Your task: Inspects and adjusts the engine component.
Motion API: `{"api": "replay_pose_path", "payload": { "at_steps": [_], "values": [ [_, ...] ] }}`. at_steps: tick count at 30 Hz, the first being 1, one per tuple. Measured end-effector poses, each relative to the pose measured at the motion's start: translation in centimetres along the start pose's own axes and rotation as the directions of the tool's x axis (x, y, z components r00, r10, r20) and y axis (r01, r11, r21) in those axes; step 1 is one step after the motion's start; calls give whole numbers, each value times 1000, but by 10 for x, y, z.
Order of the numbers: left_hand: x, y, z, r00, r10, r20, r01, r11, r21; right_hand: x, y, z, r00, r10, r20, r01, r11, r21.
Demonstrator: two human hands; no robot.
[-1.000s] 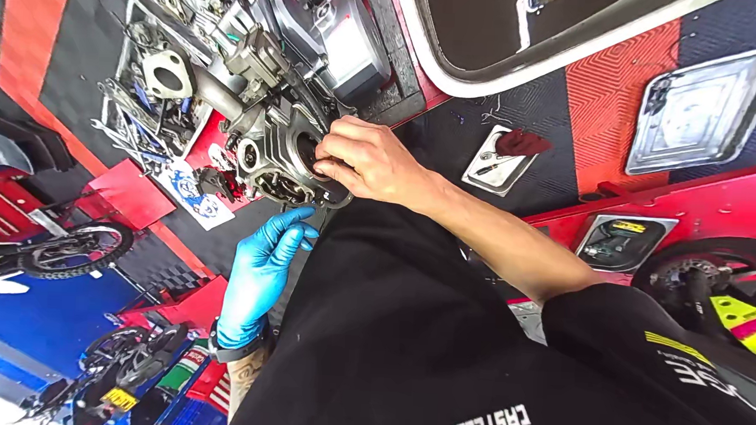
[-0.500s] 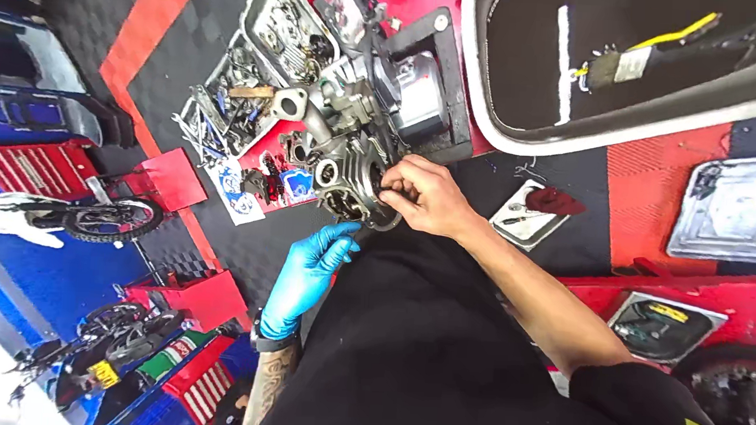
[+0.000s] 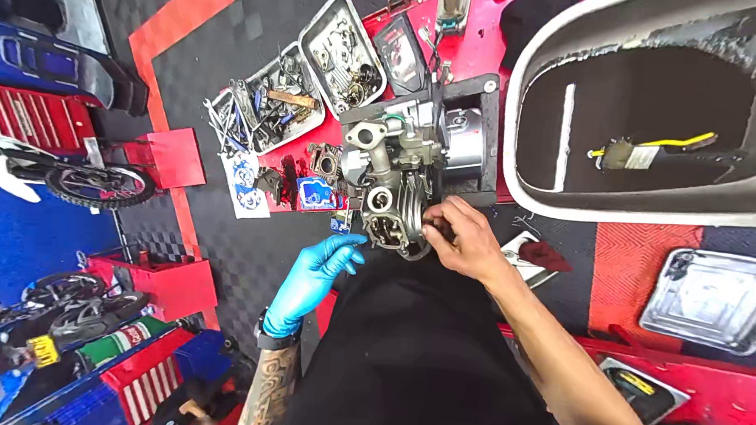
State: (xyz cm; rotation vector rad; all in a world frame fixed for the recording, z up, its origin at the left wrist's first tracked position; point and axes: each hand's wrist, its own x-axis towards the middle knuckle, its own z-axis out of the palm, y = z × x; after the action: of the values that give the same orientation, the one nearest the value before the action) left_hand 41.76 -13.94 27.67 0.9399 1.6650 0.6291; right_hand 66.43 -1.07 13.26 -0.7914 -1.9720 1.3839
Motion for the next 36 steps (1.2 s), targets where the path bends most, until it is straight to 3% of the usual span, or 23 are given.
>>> {"api": "replay_pose_path", "payload": {
  "at_steps": [3,8,13,19,22,25,32,36],
  "values": [
    [3,-7,-33,999,1,-49,-3,999,-44,-3,3,1,1000,16,5,-17,998,56],
    [32,-18,-88,999,3,-51,-5,1000,-21,1,-9,3,1000,17,0,-17,996,-83],
    [84,-31,-132,1000,11,-24,-11,1000,-5,3,-31,-1,980,198,16,-192,962,-194],
    [185,-70,-180,998,-50,-42,49,999,-22,-5,-48,2,914,406,-23,-406,912,-53],
    [247,-100,-197,993,-51,-109,51,999,-2,0,-54,4,899,436,-36,-437,892,-113],
    [283,-117,-208,995,-44,-90,45,999,5,3,-59,8,882,466,-68,-470,867,-164],
    [323,-155,-211,993,-74,-91,57,983,-174,4,-71,11,780,617,-105,-600,785,151],
    [397,-152,-226,966,-40,-256,44,999,9,4,-76,13,725,678,-117,-662,734,151]
  ]
}}
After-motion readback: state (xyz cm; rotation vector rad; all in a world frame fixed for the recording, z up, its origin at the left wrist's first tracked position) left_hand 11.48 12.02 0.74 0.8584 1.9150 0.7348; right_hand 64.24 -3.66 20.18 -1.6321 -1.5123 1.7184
